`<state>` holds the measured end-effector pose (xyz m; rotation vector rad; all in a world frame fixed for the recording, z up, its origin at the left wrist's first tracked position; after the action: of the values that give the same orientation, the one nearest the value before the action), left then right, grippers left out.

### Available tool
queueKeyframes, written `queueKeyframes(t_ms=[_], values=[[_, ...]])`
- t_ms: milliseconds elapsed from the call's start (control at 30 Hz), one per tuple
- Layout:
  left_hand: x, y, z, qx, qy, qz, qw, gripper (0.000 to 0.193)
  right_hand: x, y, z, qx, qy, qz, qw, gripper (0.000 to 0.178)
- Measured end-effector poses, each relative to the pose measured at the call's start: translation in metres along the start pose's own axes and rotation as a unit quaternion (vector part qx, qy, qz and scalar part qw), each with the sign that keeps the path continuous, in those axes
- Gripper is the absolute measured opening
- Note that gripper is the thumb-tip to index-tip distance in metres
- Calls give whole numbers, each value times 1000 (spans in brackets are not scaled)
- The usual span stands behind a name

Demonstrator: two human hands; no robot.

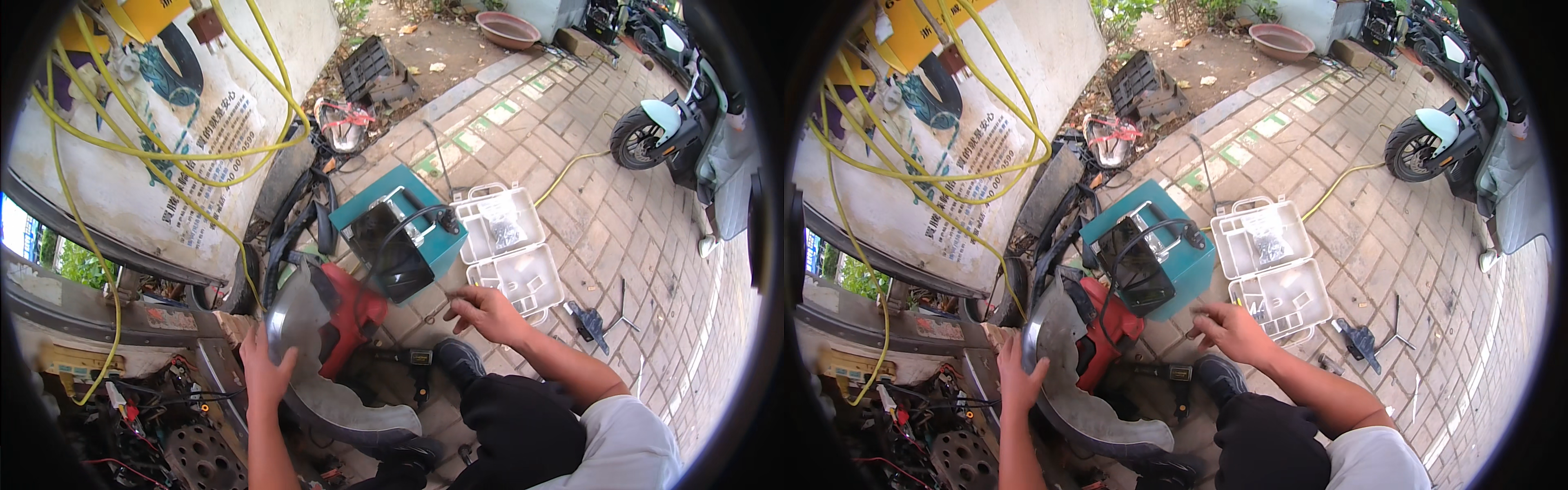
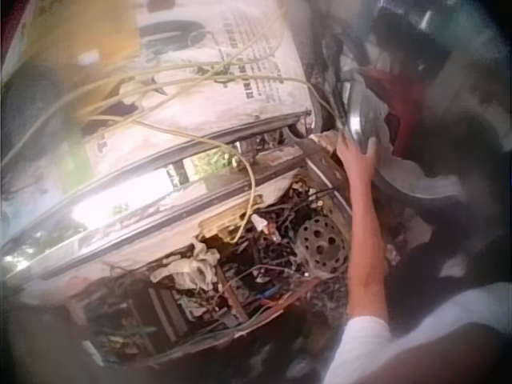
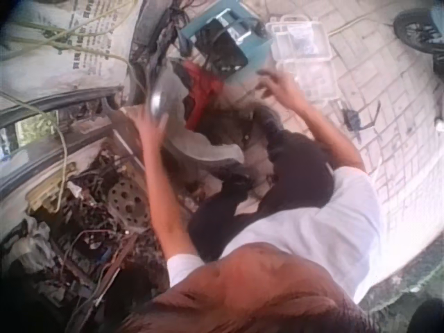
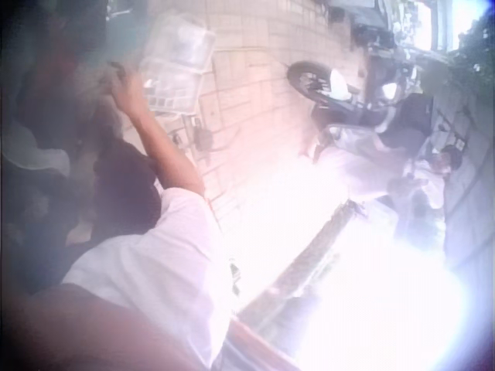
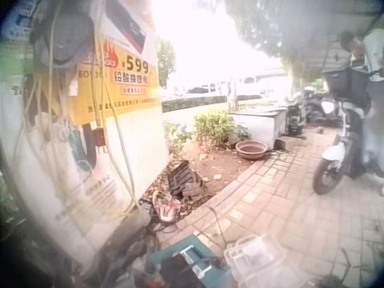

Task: The person sits on the floor and uses a heat gun and hammer to reshape a scooter fender. They repeatedly heat and tap the fender, then inspect it before handing it to a customer.

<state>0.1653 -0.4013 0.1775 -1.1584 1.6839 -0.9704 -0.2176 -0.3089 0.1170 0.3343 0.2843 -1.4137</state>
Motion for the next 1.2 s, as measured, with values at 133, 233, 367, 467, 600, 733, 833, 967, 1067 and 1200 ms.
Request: queueKeyframes(t_ms=[133, 233, 367, 467, 600, 733, 833, 967, 1067, 1200], values=[[-81, -22, 2, -122, 20, 80, 989, 57, 16, -3, 42, 2, -41, -49, 998, 49], [-176, -58, 0, -108, -10, -19, 994, 23, 37, 5, 46, 29, -17, -45, 998, 47], [-237, -93, -11, -165, -2, -120, 979, 41, 52, 4, 48, 66, -3, -79, 995, 33], [-239, -102, -42, -174, 84, -149, 970, 30, 32, 5, 52, 120, -3, -53, 991, 29], [-214, -58, -83, -470, 51, 41, 880, 20, -60, -13, 52, 158, -7, -66, 985, 28], [-186, -17, -175, -713, 46, 208, 668, 38, -157, -13, 75, 118, -49, -19, 992, 27], [-180, -21, -245, -818, 93, 296, 484, 50, -209, 18, 103, -2, -115, -67, 991, 33], [-188, -57, -262, -826, 114, 233, 500, 72, -228, 96, 138, 89, -230, 81, 966, 26], [-195, -89, -231, -806, 123, 109, 569, 76, -223, 134, 157, 54, -264, 130, 954, 26], [-202, -107, -184, -849, 150, 74, 501, 75, -210, 176, 175, 31, -268, 226, 936, 28]])
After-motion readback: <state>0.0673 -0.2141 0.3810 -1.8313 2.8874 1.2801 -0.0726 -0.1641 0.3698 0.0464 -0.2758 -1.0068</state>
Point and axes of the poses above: each hand's wrist, its own x-axis towards the middle knuckle, its own y-axis out of the palm, z = x × y, the point moved 8 cm from there along x, towards the middle knuckle, and after that the axes turned 11 degrees about z, right-handed, at the moved point
